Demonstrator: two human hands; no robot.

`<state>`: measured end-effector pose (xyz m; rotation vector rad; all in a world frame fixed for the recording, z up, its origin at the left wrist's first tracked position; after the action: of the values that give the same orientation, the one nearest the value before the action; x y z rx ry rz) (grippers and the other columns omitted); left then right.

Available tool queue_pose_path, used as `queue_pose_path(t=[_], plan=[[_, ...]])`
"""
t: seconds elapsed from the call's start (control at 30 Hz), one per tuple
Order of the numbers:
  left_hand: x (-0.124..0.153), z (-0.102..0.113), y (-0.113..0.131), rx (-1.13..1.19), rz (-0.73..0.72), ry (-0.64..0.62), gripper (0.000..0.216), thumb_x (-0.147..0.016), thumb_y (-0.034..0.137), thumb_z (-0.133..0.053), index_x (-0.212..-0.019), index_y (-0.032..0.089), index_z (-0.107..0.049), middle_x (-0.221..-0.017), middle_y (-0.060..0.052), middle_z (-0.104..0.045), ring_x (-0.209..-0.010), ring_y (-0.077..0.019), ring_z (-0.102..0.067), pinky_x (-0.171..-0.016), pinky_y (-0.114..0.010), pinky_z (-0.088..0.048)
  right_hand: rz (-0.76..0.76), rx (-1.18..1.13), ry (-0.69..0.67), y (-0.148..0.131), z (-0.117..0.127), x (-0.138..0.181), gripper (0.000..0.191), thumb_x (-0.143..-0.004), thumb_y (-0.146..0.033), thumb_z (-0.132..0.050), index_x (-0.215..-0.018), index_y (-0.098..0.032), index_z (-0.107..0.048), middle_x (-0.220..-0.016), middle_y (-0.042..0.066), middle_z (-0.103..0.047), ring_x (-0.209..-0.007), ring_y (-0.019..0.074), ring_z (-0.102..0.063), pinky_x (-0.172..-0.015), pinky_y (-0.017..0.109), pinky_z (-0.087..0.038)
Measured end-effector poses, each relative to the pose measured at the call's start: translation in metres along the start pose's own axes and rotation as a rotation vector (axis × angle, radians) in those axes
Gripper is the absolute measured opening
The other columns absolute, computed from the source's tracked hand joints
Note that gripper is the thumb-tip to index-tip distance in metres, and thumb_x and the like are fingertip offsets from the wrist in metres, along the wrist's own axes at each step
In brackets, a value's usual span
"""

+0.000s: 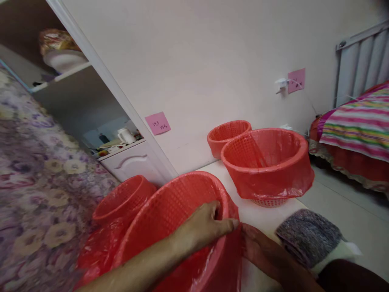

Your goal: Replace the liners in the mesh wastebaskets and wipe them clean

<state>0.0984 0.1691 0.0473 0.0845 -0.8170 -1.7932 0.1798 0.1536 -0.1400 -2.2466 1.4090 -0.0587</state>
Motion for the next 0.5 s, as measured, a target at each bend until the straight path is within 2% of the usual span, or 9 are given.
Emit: queue_pose_path(t=[0.1, 0.17, 0.23, 0.33, 0.5], plan=[[0.001, 0.003, 0.000, 0.053, -0.015, -0.016, 0.046, -0.075, 0.065, -0.062, -0.075, 0.020, -0.049, -0.064, 0.003, -0.049, -0.058, -0.0128, -0.048, -0.051, -0.024, -0.035, 0.025, -0.043, 0.017, -0.004, -0.001, -0.004, 0.031, -0.091, -0.023, -0.058, -0.121, -0.018, -0.066, -0.118, 0.012, -0.072, -0.116, 0.0234, -0.061, -0.108, 0.042, -0.037], [0.005, 0.006, -0.002, 0.105, -0.020, -0.048, 0.051, -0.077, 0.070, -0.056, -0.073, 0.021, -0.045, -0.064, 0.004, -0.047, -0.058, -0.0120, -0.047, -0.051, -0.023, -0.036, 0.022, -0.097, 0.033, -0.003, -0.001, -0.002, 0.032, -0.091, -0.015, -0.056, -0.121, -0.017, -0.067, -0.116, 0.011, -0.073, -0.114, 0.0218, -0.063, -0.108, 0.041, -0.038], [0.009, 0.010, -0.009, 0.095, 0.013, -0.101, 0.051, -0.085, 0.071, -0.040, -0.079, 0.021, -0.045, -0.068, 0.002, -0.051, -0.060, -0.0129, -0.052, -0.054, -0.024, -0.044, 0.011, -0.173, 0.071, -0.002, 0.001, 0.002, 0.031, -0.090, -0.013, -0.057, -0.118, -0.019, -0.068, -0.114, 0.009, -0.075, -0.111, 0.0209, -0.065, -0.106, 0.039, -0.041], [0.013, 0.020, -0.024, -0.113, 0.068, -0.145, 0.043, -0.093, 0.059, -0.026, -0.085, 0.021, -0.045, -0.076, -0.003, -0.062, -0.063, -0.0159, -0.061, -0.060, -0.029, -0.051, 0.022, -0.230, 0.161, 0.000, 0.006, 0.007, 0.022, -0.085, -0.013, -0.064, -0.104, -0.020, -0.074, -0.105, 0.005, -0.078, -0.101, 0.0186, -0.069, -0.099, 0.035, -0.047], [0.001, 0.034, -0.048, -0.543, 0.026, -0.072, 0.015, -0.085, 0.032, -0.054, -0.080, 0.019, -0.060, -0.085, -0.011, -0.070, -0.083, -0.0286, -0.068, -0.078, -0.043, -0.050, 0.043, -0.225, 0.173, 0.002, 0.008, 0.008, 0.031, -0.079, -0.020, -0.074, -0.110, -0.022, -0.073, -0.105, 0.005, -0.078, -0.085, 0.0159, -0.070, -0.087, 0.030, -0.052]])
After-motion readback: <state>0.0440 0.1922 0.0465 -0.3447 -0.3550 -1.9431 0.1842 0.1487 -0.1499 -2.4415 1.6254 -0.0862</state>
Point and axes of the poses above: each hand's wrist, its own x-axis away from the middle knuckle, its own z-axis out of the back of the hand, y = z × x, the point moved 5 cm from there along -x, towards the middle knuckle
